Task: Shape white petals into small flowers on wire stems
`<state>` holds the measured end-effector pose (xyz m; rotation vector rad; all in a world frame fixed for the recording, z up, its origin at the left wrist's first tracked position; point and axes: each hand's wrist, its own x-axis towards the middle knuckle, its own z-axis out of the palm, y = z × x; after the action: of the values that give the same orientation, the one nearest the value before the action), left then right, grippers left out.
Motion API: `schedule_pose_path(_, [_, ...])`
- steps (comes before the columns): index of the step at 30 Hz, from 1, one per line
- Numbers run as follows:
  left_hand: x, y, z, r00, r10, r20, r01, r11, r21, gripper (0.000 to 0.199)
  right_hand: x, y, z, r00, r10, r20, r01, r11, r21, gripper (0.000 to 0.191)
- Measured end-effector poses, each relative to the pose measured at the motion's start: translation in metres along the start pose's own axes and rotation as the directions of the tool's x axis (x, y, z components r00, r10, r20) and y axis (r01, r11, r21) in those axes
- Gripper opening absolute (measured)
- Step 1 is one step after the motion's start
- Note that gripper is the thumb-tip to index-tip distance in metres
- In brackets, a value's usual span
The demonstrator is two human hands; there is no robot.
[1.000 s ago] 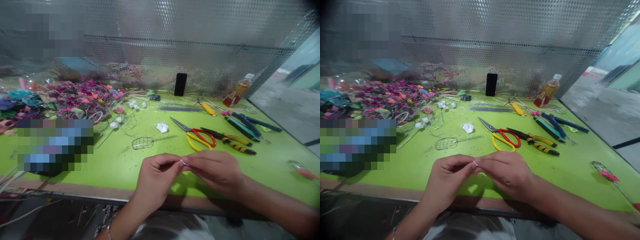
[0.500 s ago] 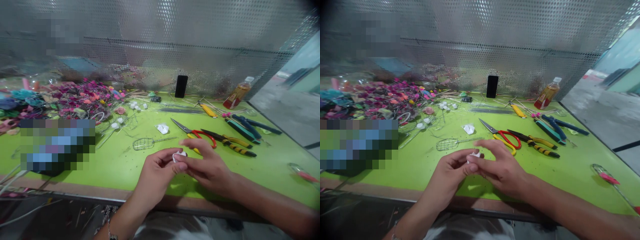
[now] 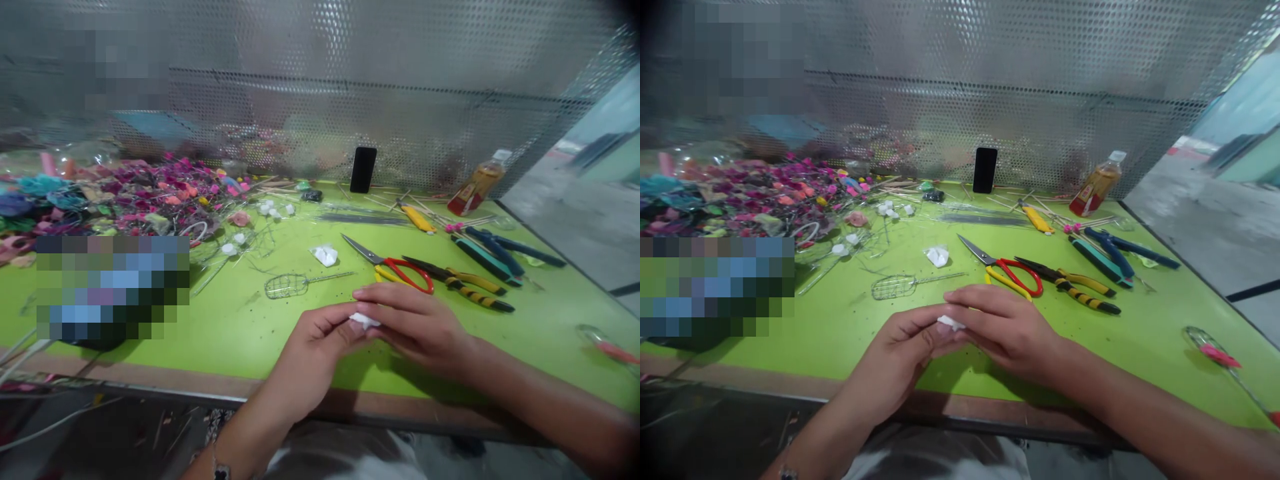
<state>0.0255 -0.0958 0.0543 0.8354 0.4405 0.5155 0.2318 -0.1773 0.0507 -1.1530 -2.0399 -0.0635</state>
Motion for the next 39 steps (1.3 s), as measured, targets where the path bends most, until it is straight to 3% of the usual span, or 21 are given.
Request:
schedule_pose_path(4, [0.001, 0.002, 0.002, 0.999, -0.042, -0.01, 0.04, 0.989, -0.143, 0.024, 0.002, -0.002, -0.003, 0.995, -0.037, 0.098, 0.045, 0.996, -0.078, 0.066])
schedule_pose_path(7, [0.002, 0.005, 0.002, 0.999, -0.001, -0.047, -0.005, 0.992, -0.123, 0.024, 0.002, -0.008, -0.004, 0.99, 0.001, 0.144, -0.012, 0.997, 0.08, 0.079])
schedule_pose_path(10, [0.001, 0.007, -0.001, 0.996, 0.018, -0.082, -0.027, 0.993, -0.113, 0.022, -0.002, -0.009, -0.004, 0.995, 0.086, 0.043, -0.094, 0.958, 0.271, 0.088])
schedule_pose_path(14, [-0.003, 0.007, -0.005, 0.996, 0.072, -0.051, -0.073, 0.997, -0.004, 0.017, -0.01, -0.001, -0.002, 0.981, 0.195, 0.004, -0.19, 0.949, 0.251, 0.082])
schedule_pose_path(20, [-0.004, 0.002, -0.008, 0.996, 0.081, -0.038, -0.076, 0.992, 0.105, 0.017, -0.005, -0.001, 0.002, 0.984, 0.179, 0.01, -0.178, 0.97, 0.165, 0.072])
schedule_pose_path(24, [-0.002, 0.001, -0.005, 0.995, 0.065, -0.076, -0.064, 0.998, 0.022, 0.017, -0.003, -0.002, 0.001, 0.986, 0.166, 0.005, -0.165, 0.976, 0.141, 0.067])
schedule_pose_path(27, [-0.002, 0.004, -0.001, 1.0, 0.005, 0.01, -0.003, 0.988, -0.156, 0.033, -0.003, 0.0, 0.0, 0.985, 0.173, 0.004, -0.172, 0.974, 0.146, 0.067])
schedule_pose_path(30, [-0.002, 0.009, 0.001, 0.996, -0.041, 0.085, 0.061, 0.967, -0.249, 0.032, -0.004, 0.0, -0.001, 0.985, 0.175, -0.001, -0.173, 0.971, 0.165, 0.067])
schedule_pose_path(35, [-0.003, 0.01, -0.001, 0.997, -0.076, 0.004, 0.075, 0.983, -0.168, 0.025, -0.006, 0.001, -0.002, 0.98, 0.199, -0.006, -0.194, 0.96, 0.201, 0.069])
schedule_pose_path(39, [-0.002, 0.007, -0.005, 1.0, 0.003, -0.025, -0.006, 0.996, -0.086, 0.02, -0.006, 0.0, -0.002, 0.981, 0.194, 0.0, -0.189, 0.955, 0.226, 0.07])
